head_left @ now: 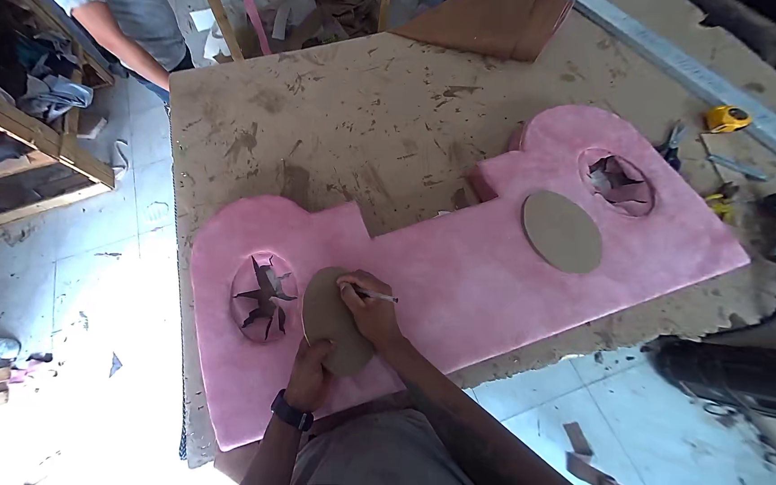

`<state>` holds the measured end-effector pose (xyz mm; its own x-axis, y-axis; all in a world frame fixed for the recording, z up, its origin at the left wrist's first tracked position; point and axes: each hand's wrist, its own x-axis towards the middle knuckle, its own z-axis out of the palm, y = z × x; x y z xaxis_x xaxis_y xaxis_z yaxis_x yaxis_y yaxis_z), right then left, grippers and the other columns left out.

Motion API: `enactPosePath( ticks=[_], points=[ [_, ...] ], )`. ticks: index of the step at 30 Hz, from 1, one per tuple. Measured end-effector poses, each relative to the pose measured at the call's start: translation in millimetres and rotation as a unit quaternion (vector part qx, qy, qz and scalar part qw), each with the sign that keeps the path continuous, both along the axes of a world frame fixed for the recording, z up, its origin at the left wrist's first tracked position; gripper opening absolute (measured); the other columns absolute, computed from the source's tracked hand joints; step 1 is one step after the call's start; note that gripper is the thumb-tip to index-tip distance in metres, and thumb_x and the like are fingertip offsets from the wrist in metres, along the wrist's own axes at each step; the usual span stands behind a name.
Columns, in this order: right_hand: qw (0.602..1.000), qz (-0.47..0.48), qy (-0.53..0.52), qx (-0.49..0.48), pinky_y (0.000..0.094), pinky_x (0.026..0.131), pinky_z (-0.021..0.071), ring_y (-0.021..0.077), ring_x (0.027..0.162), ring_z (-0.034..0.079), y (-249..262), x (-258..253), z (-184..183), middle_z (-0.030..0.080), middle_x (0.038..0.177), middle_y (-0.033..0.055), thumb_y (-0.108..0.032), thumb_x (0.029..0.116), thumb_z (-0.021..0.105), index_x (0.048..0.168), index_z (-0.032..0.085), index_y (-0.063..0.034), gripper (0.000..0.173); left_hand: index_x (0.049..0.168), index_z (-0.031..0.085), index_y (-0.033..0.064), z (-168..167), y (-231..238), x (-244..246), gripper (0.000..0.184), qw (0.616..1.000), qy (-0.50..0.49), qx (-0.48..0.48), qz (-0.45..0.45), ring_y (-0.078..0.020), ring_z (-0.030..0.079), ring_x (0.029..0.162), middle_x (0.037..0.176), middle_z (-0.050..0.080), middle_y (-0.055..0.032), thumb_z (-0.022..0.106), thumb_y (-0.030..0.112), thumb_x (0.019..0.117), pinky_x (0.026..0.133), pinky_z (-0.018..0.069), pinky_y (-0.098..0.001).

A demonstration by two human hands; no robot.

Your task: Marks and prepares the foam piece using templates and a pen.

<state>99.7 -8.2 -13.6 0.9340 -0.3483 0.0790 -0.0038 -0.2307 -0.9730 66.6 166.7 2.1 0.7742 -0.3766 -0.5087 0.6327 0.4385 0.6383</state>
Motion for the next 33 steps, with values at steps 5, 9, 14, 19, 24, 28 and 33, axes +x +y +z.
enactPosePath(
  ticks=[5, 9, 14, 19, 24, 28, 33],
  points=[
    [1.000, -0.006, -0.010, 0.017, 0.0284, 0.062, 0.0576, 0.0114, 0.073, 0.066, 1.0, 1.0, 1.9, 0.071, 0.092, -0.0015, -0.013, 0.0977, 0.063, 0.103, 0.078, -0.0151, 0.016, 0.128, 0.051, -0.0057, -6.0, 1.5, -0.4, 0.042, 1.000, -0.010, -0.014, -0.001, -0.0310, 0.072, 0.101, 0.112, 0.070, -0.0225, 0.060, 0.005, 0.0888, 0.088, 0.0605, -0.0501],
    [1.000, 0.008, -0.012, -0.012, 0.0277, 0.065, 0.0589, 0.0100, 0.076, 0.066, 4.6, 3.3, 1.3, 0.071, 0.093, -0.0022, -0.013, 0.0979, 0.063, 0.105, 0.078, -0.0149, 0.016, 0.129, 0.050, -0.0052, -9.8, 4.1, 1.4, 0.041, 1.000, -0.007, -0.027, -0.006, -0.0320, 0.071, 0.102, 0.113, 0.070, -0.0227, 0.059, 0.005, 0.0902, 0.089, 0.0601, -0.0509],
    [0.999, -0.020, -0.020, -0.026, 0.0257, 0.059, 0.0555, 0.0095, 0.072, 0.064, 6.3, 3.2, 1.8, 0.069, 0.089, -0.0019, -0.010, 0.0962, 0.063, 0.099, 0.077, -0.0131, 0.015, 0.130, 0.050, -0.0049, -10.6, 5.4, 3.6, 0.042, 0.999, -0.009, -0.034, -0.013, -0.0333, 0.071, 0.102, 0.113, 0.069, -0.0241, 0.058, 0.006, 0.0910, 0.089, 0.0599, -0.0523],
    [0.999, -0.045, -0.029, -0.003, 0.0265, 0.056, 0.0537, 0.0116, 0.069, 0.062, 8.3, -7.0, 4.5, 0.068, 0.086, -0.0003, -0.010, 0.0951, 0.063, 0.098, 0.077, -0.0119, 0.015, 0.130, 0.050, -0.0043, -8.4, 5.0, 4.4, 0.041, 0.999, 0.004, -0.042, 0.000, -0.0324, 0.071, 0.102, 0.113, 0.069, -0.0229, 0.058, 0.006, 0.0913, 0.089, 0.0598, -0.0515],
    [0.997, -0.076, -0.018, -0.027, 0.0262, 0.056, 0.0542, 0.0102, 0.069, 0.063, 12.3, -14.5, 2.2, 0.068, 0.085, -0.0018, -0.012, 0.0951, 0.062, 0.096, 0.077, -0.0129, 0.015, 0.133, 0.048, -0.0044, -8.0, 3.1, 2.8, 0.046, 1.000, 0.004, -0.025, 0.005, -0.0333, 0.071, 0.103, 0.115, 0.069, -0.0237, 0.060, 0.007, 0.0899, 0.090, 0.0597, -0.0528],
    [0.997, -0.064, -0.009, -0.044, 0.0246, 0.052, 0.0514, 0.0083, 0.065, 0.060, 11.2, -14.7, -0.5, 0.067, 0.081, -0.0032, -0.013, 0.0937, 0.062, 0.092, 0.077, -0.0142, 0.015, 0.132, 0.049, -0.0040, -7.6, 2.2, 3.9, 0.044, 1.000, -0.001, -0.025, 0.004, -0.0327, 0.071, 0.103, 0.114, 0.069, -0.0232, 0.058, 0.007, 0.0906, 0.089, 0.0598, -0.0517],
    [0.995, -0.071, -0.012, -0.064, 0.0233, 0.052, 0.0505, 0.0072, 0.064, 0.059, 10.7, -12.9, -2.8, 0.065, 0.082, -0.0029, -0.011, 0.0942, 0.062, 0.093, 0.076, -0.0131, 0.014, 0.133, 0.049, -0.0032, -7.8, 3.0, 4.3, 0.042, 0.999, -0.003, -0.034, -0.005, -0.0325, 0.071, 0.103, 0.114, 0.069, -0.0236, 0.057, 0.007, 0.0924, 0.090, 0.0597, -0.0511]
  ],
)
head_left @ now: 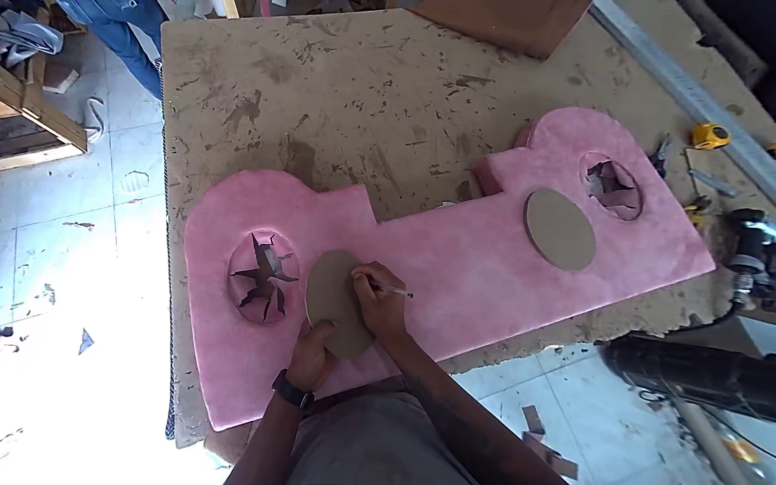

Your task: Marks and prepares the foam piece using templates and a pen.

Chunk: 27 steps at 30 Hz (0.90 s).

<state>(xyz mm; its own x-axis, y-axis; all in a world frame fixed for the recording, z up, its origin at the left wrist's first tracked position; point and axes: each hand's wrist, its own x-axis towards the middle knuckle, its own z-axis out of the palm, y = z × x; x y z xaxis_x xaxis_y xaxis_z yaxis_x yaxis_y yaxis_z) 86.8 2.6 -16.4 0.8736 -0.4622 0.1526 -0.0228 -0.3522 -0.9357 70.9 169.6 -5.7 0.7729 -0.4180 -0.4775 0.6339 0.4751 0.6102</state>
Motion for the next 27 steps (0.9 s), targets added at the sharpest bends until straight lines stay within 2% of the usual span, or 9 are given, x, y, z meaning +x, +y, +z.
enactPosePath(
  ticks=[4, 8, 12, 14, 16, 18, 22, 24, 27],
  points=[
    [1.000, 0.016, 0.005, 0.022, 0.0245, 0.048, 0.0474, 0.0088, 0.060, 0.057, -2.7, -2.4, 1.9, 0.064, 0.076, -0.0028, -0.011, 0.0920, 0.061, 0.084, 0.074, -0.0138, 0.015, 0.132, 0.049, -0.0043, -0.3, -2.5, 0.7, 0.041, 1.000, 0.012, -0.001, 0.009, -0.0336, 0.071, 0.103, 0.114, 0.068, -0.0247, 0.055, 0.006, 0.0925, 0.089, 0.0597, -0.0519],
    [0.988, -0.022, -0.048, 0.145, 0.0293, 0.050, 0.0499, 0.0174, 0.058, 0.057, -31.6, -14.0, 7.6, 0.066, 0.080, 0.0080, -0.007, 0.0970, 0.061, 0.100, 0.075, -0.0068, 0.015, 0.133, 0.049, -0.0051, 4.3, 1.7, -4.0, 0.043, 0.999, 0.004, 0.040, 0.020, -0.0331, 0.071, 0.101, 0.113, 0.069, -0.0236, 0.058, 0.007, 0.0922, 0.087, 0.0609, -0.0518],
    [0.986, -0.114, -0.091, 0.081, 0.0335, 0.058, 0.0577, 0.0195, 0.066, 0.064, -167.5, -40.2, 21.9, 0.069, 0.087, 0.0092, -0.010, 0.0987, 0.065, 0.114, 0.071, -0.0072, 0.016, 0.154, 0.033, 0.0025, 43.2, -28.4, -15.8, 0.067, 0.968, -0.141, 0.206, -0.038, -0.0186, 0.068, 0.115, 0.133, 0.064, -0.0110, 0.059, 0.009, 0.0918, 0.094, 0.0608, -0.0393],
    [0.979, -0.183, -0.087, 0.014, 0.0359, 0.062, 0.0593, 0.0192, 0.069, 0.066, -247.0, -58.1, 36.9, 0.071, 0.088, 0.0081, -0.016, 0.1017, 0.063, 0.114, 0.070, -0.0058, 0.018, 0.164, 0.021, 0.0127, 63.0, -52.6, -19.9, 0.083, 0.882, -0.300, 0.345, -0.113, -0.0094, 0.047, 0.141, 0.162, 0.040, -0.0005, 0.058, 0.018, 0.0899, 0.111, 0.0489, -0.0369],
    [0.968, -0.244, -0.027, -0.057, 0.0399, 0.072, 0.0599, 0.0208, 0.082, 0.070, -320.4, -72.9, 57.3, 0.073, 0.096, 0.0101, -0.026, 0.1084, 0.050, 0.126, 0.064, -0.0045, 0.031, 0.165, 0.022, 0.0173, 62.3, -86.8, -20.4, 0.086, 0.754, -0.429, 0.475, -0.149, -0.0209, 0.022, 0.157, 0.171, 0.022, -0.0040, 0.057, 0.024, 0.0863, 0.124, 0.0271, -0.0594],
    [0.951, -0.280, 0.048, -0.120, 0.0451, 0.084, 0.0591, 0.0216, 0.099, 0.071, -385.7, -86.6, 60.5, 0.074, 0.112, 0.0098, -0.033, 0.1115, 0.038, 0.135, 0.060, -0.0069, 0.041, 0.164, 0.027, 0.0224, 51.5, -120.6, -28.0, 0.090, 0.642, -0.480, 0.570, -0.181, -0.0298, 0.016, 0.158, 0.170, 0.024, -0.0055, 0.063, 0.027, 0.0823, 0.119, 0.0175, -0.0742],
    [0.924, -0.254, 0.208, -0.194, 0.0658, 0.093, 0.0527, 0.0373, 0.111, 0.068, -450.7, -100.0, 49.4, 0.070, 0.123, 0.0172, -0.036, 0.1095, 0.044, 0.137, 0.061, -0.0113, 0.041, 0.163, 0.031, 0.0236, 17.7, -171.1, -50.9, 0.091, 0.497, -0.507, 0.663, -0.236, -0.0363, 0.012, 0.158, 0.171, 0.023, -0.0079, 0.066, 0.048, 0.0826, 0.118, 0.0093, -0.0751],
    [0.918, -0.206, 0.263, -0.215, 0.0679, 0.087, 0.0540, 0.0413, 0.108, 0.068, -455.7, -104.2, 45.5, 0.069, 0.123, 0.0186, -0.038, 0.1084, 0.046, 0.142, 0.057, -0.0134, 0.043, 0.160, 0.038, 0.0203, 20.7, -199.7, -58.3, 0.090, 0.512, -0.503, 0.655, -0.235, -0.0400, 0.014, 0.157, 0.169, 0.026, -0.0128, 0.064, 0.057, 0.0823, 0.119, 0.0089, -0.0750],
    [0.925, -0.175, 0.269, -0.205, 0.0631, 0.097, 0.0519, 0.0363, 0.119, 0.064, -467.0, -105.6, 33.3, 0.069, 0.127, 0.0133, -0.041, 0.1068, 0.048, 0.143, 0.058, -0.0152, 0.045, 0.159, 0.037, 0.0095, 59.4, -290.2, -59.5, 0.097, 0.658, -0.462, 0.547, -0.233, -0.0310, 0.023, 0.156, 0.167, 0.030, -0.0149, 0.067, 0.063, 0.0843, 0.126, 0.0252, -0.0557]
  ],
)
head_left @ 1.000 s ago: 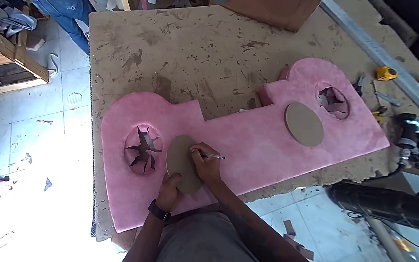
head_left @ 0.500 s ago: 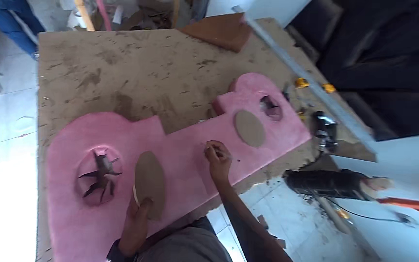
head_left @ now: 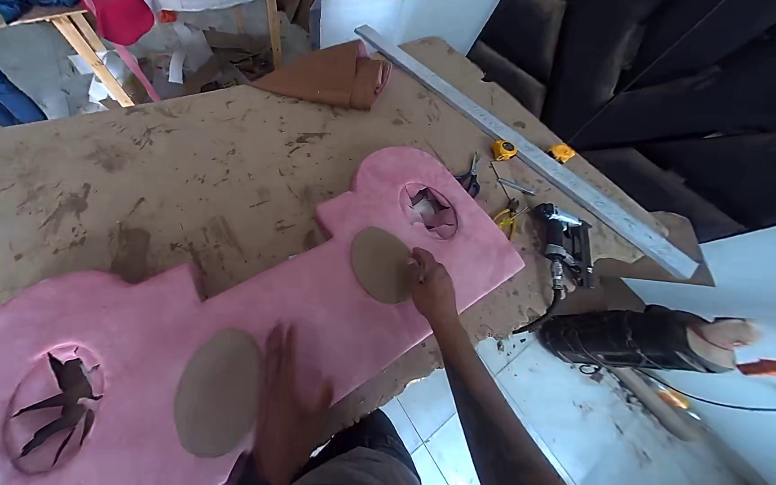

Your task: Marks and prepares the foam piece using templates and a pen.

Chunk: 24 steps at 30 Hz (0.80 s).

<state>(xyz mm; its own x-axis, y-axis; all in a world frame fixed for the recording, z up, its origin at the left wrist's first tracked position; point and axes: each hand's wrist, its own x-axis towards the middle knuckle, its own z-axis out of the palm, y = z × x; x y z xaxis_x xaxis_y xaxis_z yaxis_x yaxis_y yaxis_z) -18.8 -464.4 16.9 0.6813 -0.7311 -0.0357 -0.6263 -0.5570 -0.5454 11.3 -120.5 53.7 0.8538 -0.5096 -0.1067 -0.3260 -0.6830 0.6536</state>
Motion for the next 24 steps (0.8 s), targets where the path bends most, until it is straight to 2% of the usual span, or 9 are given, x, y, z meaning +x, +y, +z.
enactPosePath(
  ticks=[2, 4, 7, 9, 11, 14, 16, 20, 24],
  points=[
    [0.997, 0.011, -0.051, 0.057, 0.0599, 0.097, 0.0524, 0.0318, 0.118, 0.064, -2.9, -2.2, 0.7, 0.069, 0.127, 0.0104, -0.038, 0.1070, 0.049, 0.141, 0.059, -0.0159, 0.042, 0.162, 0.029, 0.0083, 5.6, -81.4, 13.5, 0.101, 0.987, 0.125, -0.098, 0.016, -0.0276, 0.029, 0.154, 0.167, 0.028, -0.0151, 0.070, 0.062, 0.0869, 0.123, 0.0347, -0.0498],
    [0.968, 0.011, -0.162, 0.191, 0.0512, 0.091, 0.0570, 0.0244, 0.109, 0.068, -4.5, -5.9, 14.8, 0.071, 0.123, 0.0078, -0.034, 0.1093, 0.046, 0.138, 0.062, -0.0151, 0.038, 0.164, 0.023, 0.0158, -5.5, -151.0, 28.7, 0.106, 0.957, 0.215, -0.184, 0.068, -0.0271, 0.034, 0.152, 0.168, 0.028, -0.0122, 0.075, 0.061, 0.0836, 0.119, 0.0396, -0.0533],
    [0.843, 0.091, -0.296, 0.440, 0.0511, 0.091, 0.0605, 0.0298, 0.102, 0.072, 9.3, 2.8, 46.2, 0.072, 0.116, 0.0150, -0.040, 0.1109, 0.035, 0.141, 0.059, -0.0100, 0.049, 0.166, 0.015, 0.0251, 11.6, -193.3, 42.7, 0.101, 0.896, 0.308, -0.287, 0.139, -0.0235, 0.048, 0.143, 0.162, 0.040, -0.0086, 0.073, 0.055, 0.0895, 0.112, 0.0477, -0.0498],
    [0.765, 0.151, -0.323, 0.537, 0.0493, 0.086, 0.0598, 0.0309, 0.095, 0.071, 23.0, 8.4, 38.3, 0.071, 0.112, 0.0197, -0.049, 0.1105, 0.027, 0.144, 0.058, -0.0075, 0.062, 0.161, 0.029, 0.0192, 16.9, -187.7, 43.0, 0.077, 0.849, 0.337, -0.366, 0.178, -0.0261, 0.065, 0.119, 0.139, 0.062, -0.0129, 0.069, 0.035, 0.0978, 0.099, 0.0578, -0.0475],
    [0.726, 0.144, -0.361, 0.568, 0.0400, 0.070, 0.0582, 0.0242, 0.075, 0.066, 22.3, 22.3, 15.4, 0.070, 0.095, 0.0168, -0.057, 0.1087, 0.020, 0.139, 0.062, -0.0063, 0.072, 0.150, 0.045, 0.0086, 8.8, -174.9, 45.5, 0.050, 0.795, 0.367, -0.433, 0.217, -0.0330, 0.069, 0.109, 0.125, 0.067, -0.0203, 0.058, 0.016, 0.1022, 0.092, 0.0595, -0.0512],
    [0.753, 0.097, -0.403, 0.511, 0.0315, 0.053, 0.0525, 0.0184, 0.059, 0.058, 10.2, 50.6, -3.0, 0.065, 0.079, 0.0116, -0.029, 0.1096, 0.041, 0.123, 0.071, -0.0058, 0.040, 0.135, 0.051, -0.0043, -3.8, -162.1, 46.8, 0.035, 0.761, 0.381, -0.453, 0.268, -0.0359, 0.070, 0.105, 0.118, 0.068, -0.0257, 0.052, 0.006, 0.1010, 0.088, 0.0605, -0.0520],
    [0.809, 0.127, -0.363, 0.445, 0.0341, 0.052, 0.0547, 0.0204, 0.059, 0.062, 4.5, 60.0, -3.0, 0.068, 0.081, 0.0104, -0.011, 0.0984, 0.059, 0.123, 0.069, -0.0099, 0.027, 0.136, 0.049, -0.0051, -11.1, -162.2, 38.9, 0.036, 0.750, 0.386, -0.461, 0.277, -0.0367, 0.069, 0.108, 0.121, 0.066, -0.0267, 0.051, 0.005, 0.1012, 0.091, 0.0597, -0.0529],
    [0.864, 0.170, -0.331, 0.340, 0.0315, 0.054, 0.0563, 0.0136, 0.061, 0.063, 10.4, 78.7, -14.6, 0.071, 0.081, 0.0002, -0.013, 0.0920, 0.070, 0.098, 0.076, -0.0142, 0.009, 0.142, 0.045, -0.0011, -31.9, -171.5, 23.9, 0.043, 0.719, 0.400, -0.483, 0.301, -0.0366, 0.068, 0.110, 0.124, 0.065, -0.0258, 0.052, 0.006, 0.0998, 0.091, 0.0592, -0.0537],
    [0.896, 0.168, -0.313, 0.268, 0.0279, 0.055, 0.0550, 0.0079, 0.064, 0.063, 20.3, 85.7, -31.0, 0.071, 0.084, -0.0037, -0.015, 0.0933, 0.064, 0.091, 0.077, -0.0161, 0.013, 0.142, 0.045, -0.0009, -47.1, -172.0, 17.5, 0.045, 0.701, 0.399, -0.501, 0.314, -0.0375, 0.068, 0.110, 0.124, 0.065, -0.0266, 0.053, 0.006, 0.0985, 0.090, 0.0590, -0.0551]
  ],
)
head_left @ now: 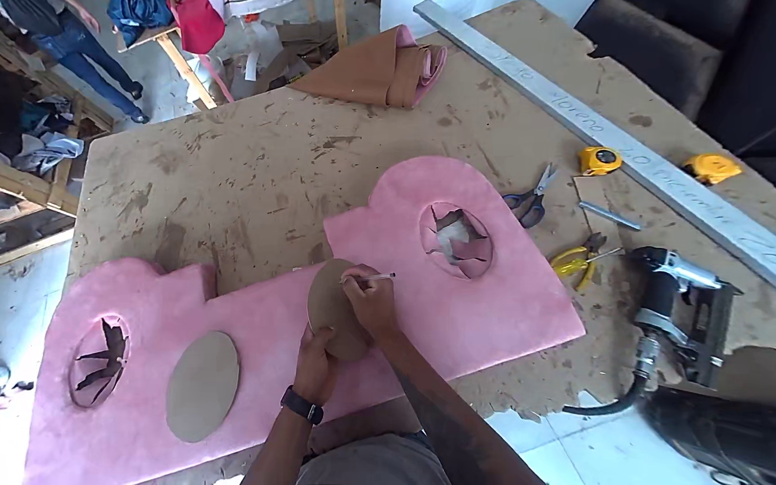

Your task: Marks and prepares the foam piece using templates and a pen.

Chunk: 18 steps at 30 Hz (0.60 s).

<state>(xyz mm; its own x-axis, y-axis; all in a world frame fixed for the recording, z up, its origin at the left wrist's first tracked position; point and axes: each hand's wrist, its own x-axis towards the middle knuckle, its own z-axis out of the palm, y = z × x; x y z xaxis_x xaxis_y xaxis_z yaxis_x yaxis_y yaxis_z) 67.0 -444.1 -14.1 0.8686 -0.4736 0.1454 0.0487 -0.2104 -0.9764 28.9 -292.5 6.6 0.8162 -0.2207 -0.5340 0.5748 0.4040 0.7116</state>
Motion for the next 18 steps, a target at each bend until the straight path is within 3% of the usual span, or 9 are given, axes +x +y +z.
enactPosePath(
  ticks=[5, 10, 18],
  points=[
    [0.997, -0.008, 0.022, -0.079, 0.0261, 0.052, 0.0514, 0.0047, 0.063, 0.061, 2.9, -1.9, -4.2, 0.070, 0.083, -0.0057, -0.017, 0.0945, 0.061, 0.090, 0.076, -0.0172, 0.015, 0.142, 0.045, 0.0003, -8.1, 0.7, -7.0, 0.045, 0.999, 0.008, -0.029, 0.024, -0.0387, 0.068, 0.108, 0.123, 0.065, -0.0272, 0.052, 0.005, 0.0983, 0.089, 0.0592, -0.0563],
    [0.996, 0.015, 0.031, -0.082, 0.0265, 0.059, 0.0555, 0.0076, 0.073, 0.064, 1.9, -4.0, 3.9, 0.069, 0.096, -0.0020, -0.014, 0.0993, 0.061, 0.102, 0.075, -0.0151, 0.014, 0.141, 0.048, 0.0012, -12.5, 4.0, -5.6, 0.043, 0.999, 0.022, -0.046, 0.020, -0.0377, 0.069, 0.106, 0.122, 0.065, -0.0269, 0.053, 0.004, 0.0984, 0.087, 0.0599, -0.0544],
    [0.995, 0.007, 0.046, -0.087, 0.0244, 0.051, 0.0507, 0.0081, 0.064, 0.059, 6.6, -7.5, 5.6, 0.068, 0.091, -0.0024, -0.015, 0.0996, 0.061, 0.101, 0.075, -0.0162, 0.014, 0.140, 0.051, 0.0026, -16.6, 9.6, -3.8, 0.041, 0.998, 0.028, -0.051, 0.007, -0.0377, 0.068, 0.108, 0.123, 0.066, -0.0257, 0.055, 0.005, 0.0992, 0.090, 0.0591, -0.0541]
  ],
)
